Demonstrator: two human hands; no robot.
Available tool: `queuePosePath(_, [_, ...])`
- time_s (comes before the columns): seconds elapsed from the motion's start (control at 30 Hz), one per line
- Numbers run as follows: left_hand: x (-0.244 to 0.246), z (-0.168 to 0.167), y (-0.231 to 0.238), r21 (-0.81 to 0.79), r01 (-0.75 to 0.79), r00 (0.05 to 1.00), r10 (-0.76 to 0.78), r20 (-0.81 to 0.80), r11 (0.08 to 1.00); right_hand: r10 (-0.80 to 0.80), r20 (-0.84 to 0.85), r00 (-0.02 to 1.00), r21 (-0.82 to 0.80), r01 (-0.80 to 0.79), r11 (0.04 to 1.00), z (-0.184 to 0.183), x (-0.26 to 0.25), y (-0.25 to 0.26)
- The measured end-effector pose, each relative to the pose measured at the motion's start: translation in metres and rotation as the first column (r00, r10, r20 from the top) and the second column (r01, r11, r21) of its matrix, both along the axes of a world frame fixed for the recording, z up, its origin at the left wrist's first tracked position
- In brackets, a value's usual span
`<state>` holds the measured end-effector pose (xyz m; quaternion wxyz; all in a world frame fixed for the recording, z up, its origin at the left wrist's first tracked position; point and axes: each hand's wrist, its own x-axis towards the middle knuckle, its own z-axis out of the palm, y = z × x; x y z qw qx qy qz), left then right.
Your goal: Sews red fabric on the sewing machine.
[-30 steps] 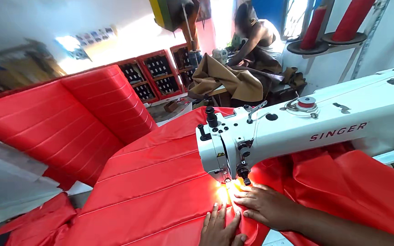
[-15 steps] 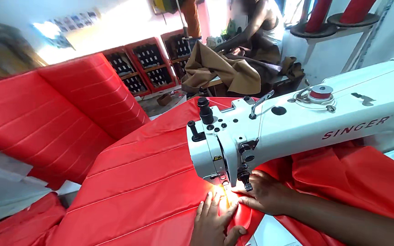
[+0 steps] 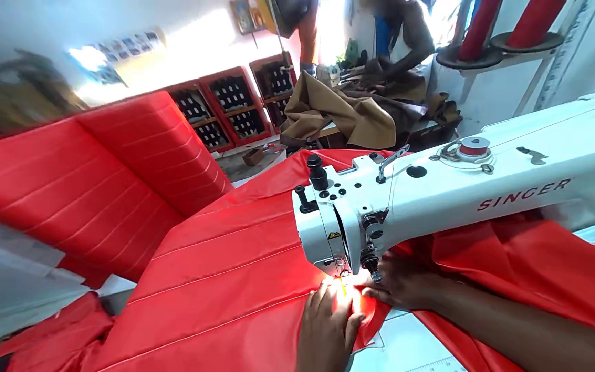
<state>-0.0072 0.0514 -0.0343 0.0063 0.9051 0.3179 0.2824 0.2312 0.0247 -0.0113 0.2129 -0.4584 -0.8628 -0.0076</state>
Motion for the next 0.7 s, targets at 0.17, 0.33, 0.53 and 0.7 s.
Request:
queuePosePath(0.17, [-0.02,0.008,-0.001,-0.221,0.176,0.983,-0.161,0.086,0.959,0.23,0.043,0.972,-0.129,-0.223,0.966,-0.007,-0.006,-0.005])
queuePosePath(0.33, [-0.034,0.014,0.006,-0.318,0.291,0.947,-0.319,-0.041,0.903,0.295,-0.024,0.955,-0.048,-0.295,0.954,-0.011,-0.003,0.0])
queuePosePath(0.53, [-0.034,0.012,0.005,-0.274,0.259,0.95,-0.296,-0.101,0.926,0.308,-0.094,0.947,-0.008,-0.31,0.951,-0.014,0.0,0.004])
queuePosePath(0.7, [-0.026,0.01,0.026,-0.235,0.234,0.956,-0.266,-0.119,0.944,0.245,-0.107,0.964,0.026,-0.244,0.97,-0.005,0.003,0.011])
